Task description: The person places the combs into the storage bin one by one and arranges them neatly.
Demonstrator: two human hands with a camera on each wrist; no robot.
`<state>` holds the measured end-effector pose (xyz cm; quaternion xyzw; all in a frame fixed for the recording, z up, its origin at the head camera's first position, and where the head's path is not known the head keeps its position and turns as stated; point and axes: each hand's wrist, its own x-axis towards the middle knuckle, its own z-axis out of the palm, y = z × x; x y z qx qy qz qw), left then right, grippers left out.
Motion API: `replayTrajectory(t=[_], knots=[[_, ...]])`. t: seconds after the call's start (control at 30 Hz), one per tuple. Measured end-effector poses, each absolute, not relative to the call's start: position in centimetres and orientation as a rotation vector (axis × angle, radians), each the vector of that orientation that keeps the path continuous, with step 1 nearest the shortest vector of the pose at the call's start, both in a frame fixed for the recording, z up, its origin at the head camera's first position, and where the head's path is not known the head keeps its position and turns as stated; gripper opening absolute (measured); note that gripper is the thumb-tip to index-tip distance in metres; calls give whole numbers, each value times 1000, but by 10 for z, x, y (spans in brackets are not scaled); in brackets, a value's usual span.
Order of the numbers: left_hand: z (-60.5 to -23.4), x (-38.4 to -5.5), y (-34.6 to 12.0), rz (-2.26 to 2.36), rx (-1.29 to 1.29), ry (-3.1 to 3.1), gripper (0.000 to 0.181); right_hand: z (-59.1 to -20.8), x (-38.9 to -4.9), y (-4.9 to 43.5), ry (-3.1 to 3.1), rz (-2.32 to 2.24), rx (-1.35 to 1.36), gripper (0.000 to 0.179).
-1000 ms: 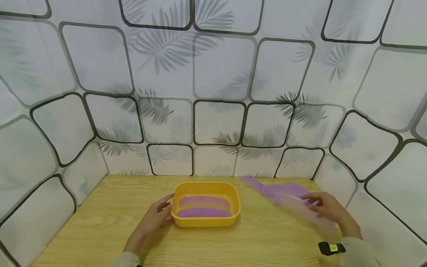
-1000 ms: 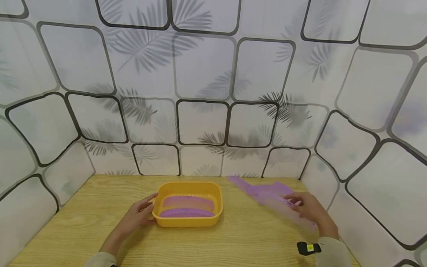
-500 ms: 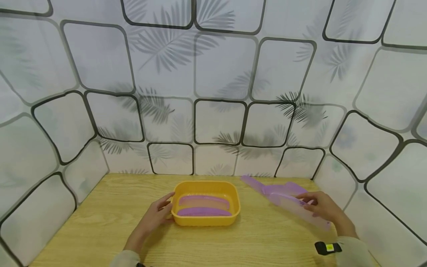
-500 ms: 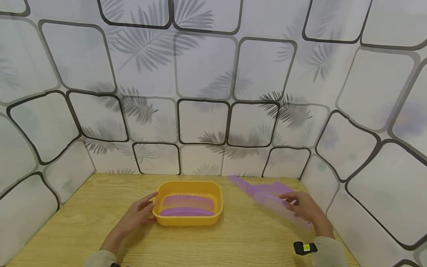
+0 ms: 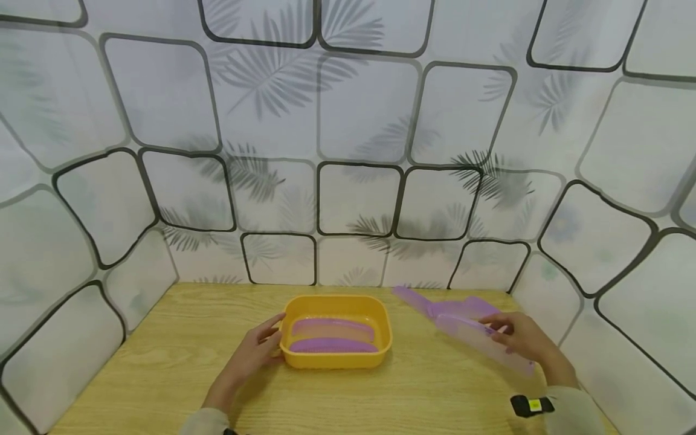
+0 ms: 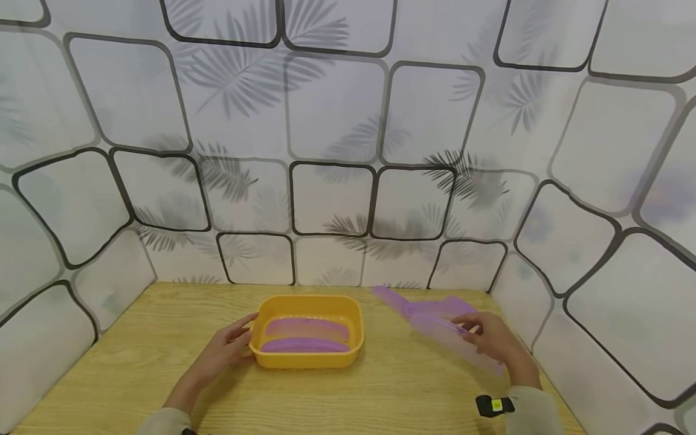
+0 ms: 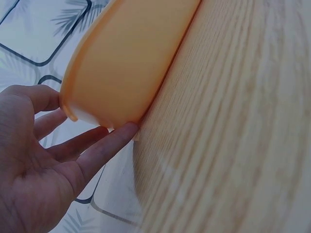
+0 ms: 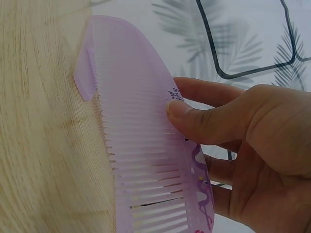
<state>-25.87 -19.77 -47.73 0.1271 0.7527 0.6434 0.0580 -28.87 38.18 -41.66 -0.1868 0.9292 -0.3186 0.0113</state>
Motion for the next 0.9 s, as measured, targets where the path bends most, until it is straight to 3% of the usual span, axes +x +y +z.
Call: replayTrajectory(t=[0.9], knots=[[-480, -261, -197, 1963, 367, 2281, 56, -420, -302, 356, 2878, -1016, -740, 29]])
